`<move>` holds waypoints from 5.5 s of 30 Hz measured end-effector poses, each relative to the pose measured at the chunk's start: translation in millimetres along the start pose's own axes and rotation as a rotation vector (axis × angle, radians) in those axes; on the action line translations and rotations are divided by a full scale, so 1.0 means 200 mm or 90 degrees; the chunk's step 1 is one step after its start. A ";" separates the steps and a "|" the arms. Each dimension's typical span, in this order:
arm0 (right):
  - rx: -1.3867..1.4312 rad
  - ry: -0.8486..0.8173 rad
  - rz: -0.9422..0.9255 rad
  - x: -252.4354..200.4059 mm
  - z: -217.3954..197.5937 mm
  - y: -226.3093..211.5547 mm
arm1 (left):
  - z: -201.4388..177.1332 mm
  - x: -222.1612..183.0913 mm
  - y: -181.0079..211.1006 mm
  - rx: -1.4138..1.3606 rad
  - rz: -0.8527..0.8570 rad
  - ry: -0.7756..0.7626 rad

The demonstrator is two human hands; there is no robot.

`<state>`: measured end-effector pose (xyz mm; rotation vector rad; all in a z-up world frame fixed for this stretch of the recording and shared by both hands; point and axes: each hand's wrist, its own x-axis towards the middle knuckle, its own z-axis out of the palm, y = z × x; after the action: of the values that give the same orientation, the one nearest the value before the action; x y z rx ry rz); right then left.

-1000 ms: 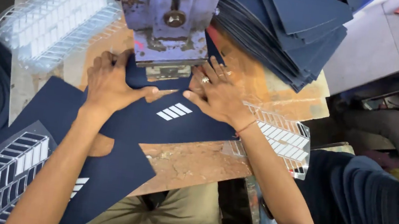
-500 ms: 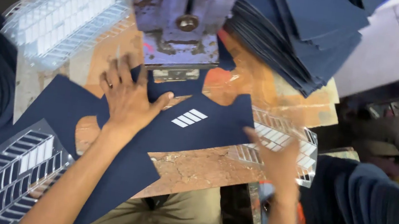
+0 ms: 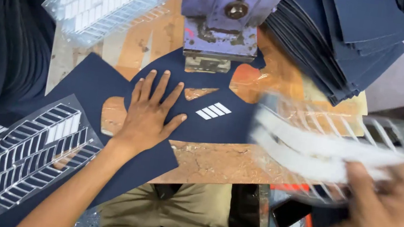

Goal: Place pattern sheets onto fabric pieces and fuse them using a heat press machine.

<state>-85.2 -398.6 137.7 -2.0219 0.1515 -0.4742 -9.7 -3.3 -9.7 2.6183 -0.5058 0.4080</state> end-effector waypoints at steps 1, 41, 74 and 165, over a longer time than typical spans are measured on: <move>0.058 -0.071 -0.075 0.03 0.04 0.07 | 0.01 -0.01 0.00 0.000 0.002 0.013; 0.131 -0.311 0.034 0.65 0.92 0.50 | -0.04 0.03 0.02 -0.024 -0.019 0.033; -0.017 -0.590 -0.501 -0.42 1.85 -0.43 | -0.70 -0.69 -0.60 -0.340 -0.335 -0.149; -0.345 -0.098 0.052 0.13 0.05 0.47 | -0.06 0.45 -0.15 -0.148 -0.146 0.062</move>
<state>-49.2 -443.5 58.5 -2.5597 0.2911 -0.2368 80.0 3.2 22.5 2.3837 -0.2035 0.3740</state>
